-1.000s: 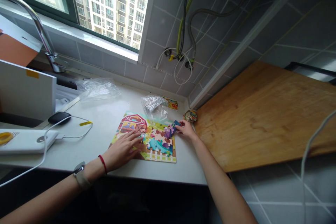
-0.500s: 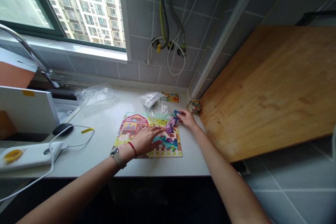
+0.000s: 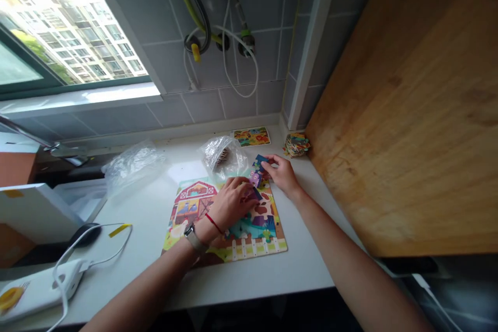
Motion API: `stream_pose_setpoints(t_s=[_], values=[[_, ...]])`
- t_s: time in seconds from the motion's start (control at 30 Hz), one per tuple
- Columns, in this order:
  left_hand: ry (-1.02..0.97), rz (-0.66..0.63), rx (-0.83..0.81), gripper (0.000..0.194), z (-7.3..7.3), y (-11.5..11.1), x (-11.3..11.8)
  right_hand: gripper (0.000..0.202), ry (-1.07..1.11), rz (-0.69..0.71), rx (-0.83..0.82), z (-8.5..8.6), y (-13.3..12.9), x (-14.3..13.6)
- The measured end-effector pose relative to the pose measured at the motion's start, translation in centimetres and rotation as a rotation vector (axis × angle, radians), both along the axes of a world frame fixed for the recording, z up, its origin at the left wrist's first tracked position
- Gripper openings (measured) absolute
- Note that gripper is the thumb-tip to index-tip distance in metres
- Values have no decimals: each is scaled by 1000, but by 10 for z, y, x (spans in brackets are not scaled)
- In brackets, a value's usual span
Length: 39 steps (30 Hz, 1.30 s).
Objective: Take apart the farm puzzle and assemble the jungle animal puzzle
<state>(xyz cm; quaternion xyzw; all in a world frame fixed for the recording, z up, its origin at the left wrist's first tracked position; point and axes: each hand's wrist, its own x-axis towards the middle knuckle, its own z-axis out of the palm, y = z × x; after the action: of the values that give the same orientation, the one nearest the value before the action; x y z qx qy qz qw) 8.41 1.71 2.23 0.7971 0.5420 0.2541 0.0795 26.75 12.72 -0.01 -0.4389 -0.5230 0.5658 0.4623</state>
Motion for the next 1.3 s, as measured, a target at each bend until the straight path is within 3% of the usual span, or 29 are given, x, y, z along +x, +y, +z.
stream_pose_setpoints(t_s=[0.23,0.43,0.67,0.83,1.07,1.2,1.3], values=[[-96,-32,-19,28,-9,1,-6,31,-151,-3,131,2,-9,-7],[-240,-22,-52,26,-10,-2,-8,31,-179,97,59,6,-15,-7],[-326,15,-31,27,-11,-3,-12,52,-110,398,29,11,-16,4],[-386,56,-26,28,-12,-2,-13,43,-136,331,81,4,-11,5],[-703,38,-34,14,-9,-3,-15,34,-200,40,265,11,-11,2],[-759,72,-62,15,-6,-3,-14,33,-150,61,276,15,-14,1],[-761,91,-66,17,-5,-2,-15,34,-138,204,244,17,-18,0]])
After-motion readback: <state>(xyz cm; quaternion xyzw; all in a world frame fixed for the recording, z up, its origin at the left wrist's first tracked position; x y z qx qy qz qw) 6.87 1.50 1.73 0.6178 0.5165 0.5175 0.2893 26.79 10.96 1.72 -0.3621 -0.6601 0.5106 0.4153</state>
